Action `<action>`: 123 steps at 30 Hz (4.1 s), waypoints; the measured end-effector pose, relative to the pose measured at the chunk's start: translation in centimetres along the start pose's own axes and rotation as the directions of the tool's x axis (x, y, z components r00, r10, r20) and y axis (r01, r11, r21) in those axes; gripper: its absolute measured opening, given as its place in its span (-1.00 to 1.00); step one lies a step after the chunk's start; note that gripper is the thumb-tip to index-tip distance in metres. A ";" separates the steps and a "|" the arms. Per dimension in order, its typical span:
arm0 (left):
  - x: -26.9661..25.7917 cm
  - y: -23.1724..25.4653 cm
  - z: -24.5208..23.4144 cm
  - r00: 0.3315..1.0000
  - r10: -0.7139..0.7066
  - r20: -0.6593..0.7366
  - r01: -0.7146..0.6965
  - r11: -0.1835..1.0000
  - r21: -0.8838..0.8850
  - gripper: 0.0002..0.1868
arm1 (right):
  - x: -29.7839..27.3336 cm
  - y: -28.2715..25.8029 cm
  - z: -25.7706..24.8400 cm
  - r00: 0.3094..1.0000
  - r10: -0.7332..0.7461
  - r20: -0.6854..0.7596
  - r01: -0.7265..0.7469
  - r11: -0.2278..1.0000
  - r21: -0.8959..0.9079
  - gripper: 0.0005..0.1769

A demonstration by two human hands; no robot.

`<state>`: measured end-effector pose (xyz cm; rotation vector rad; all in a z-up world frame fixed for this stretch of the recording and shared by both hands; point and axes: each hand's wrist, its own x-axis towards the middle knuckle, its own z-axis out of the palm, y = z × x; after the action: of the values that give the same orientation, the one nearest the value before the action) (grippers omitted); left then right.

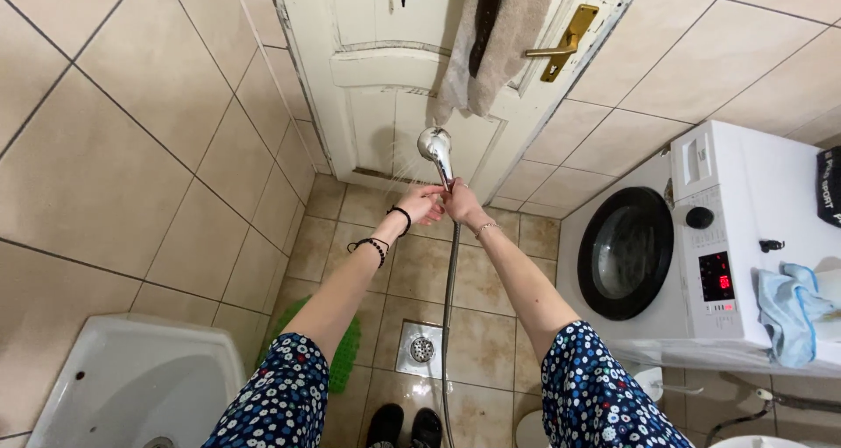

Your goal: The person uses a handheld shower head to spray water on the bathroom walls, floor, toilet, and bathtub. They lift the toilet seat and lid to rinse the interior of the bowl and then spray the surrounding floor area.

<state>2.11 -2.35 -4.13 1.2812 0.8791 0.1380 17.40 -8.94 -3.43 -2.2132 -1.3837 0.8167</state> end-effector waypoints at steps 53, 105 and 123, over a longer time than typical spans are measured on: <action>-2.6 -3.9 3.2 0.994 -0.079 0.079 0.075 0.996 0.049 -0.54 | -4.1 2.8 0.6 0.979 0.078 0.189 -0.054 0.990 -0.130 -0.55; 5.7 10.0 23.1 0.930 0.043 0.365 -0.106 0.982 0.155 -0.54 | -10.0 15.8 -20.6 0.954 0.291 -0.066 -0.297 0.949 -0.104 -0.51; 20.0 14.6 31.0 0.702 -0.174 0.691 -0.170 0.901 0.400 -0.46 | -9.1 21.2 -25.2 0.765 0.621 -0.171 -0.619 0.782 0.073 -0.43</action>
<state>40.76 -10.61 -0.68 1.5812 0.2145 -0.5803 45.21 -27.02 4.91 -2.6921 -0.5284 0.7799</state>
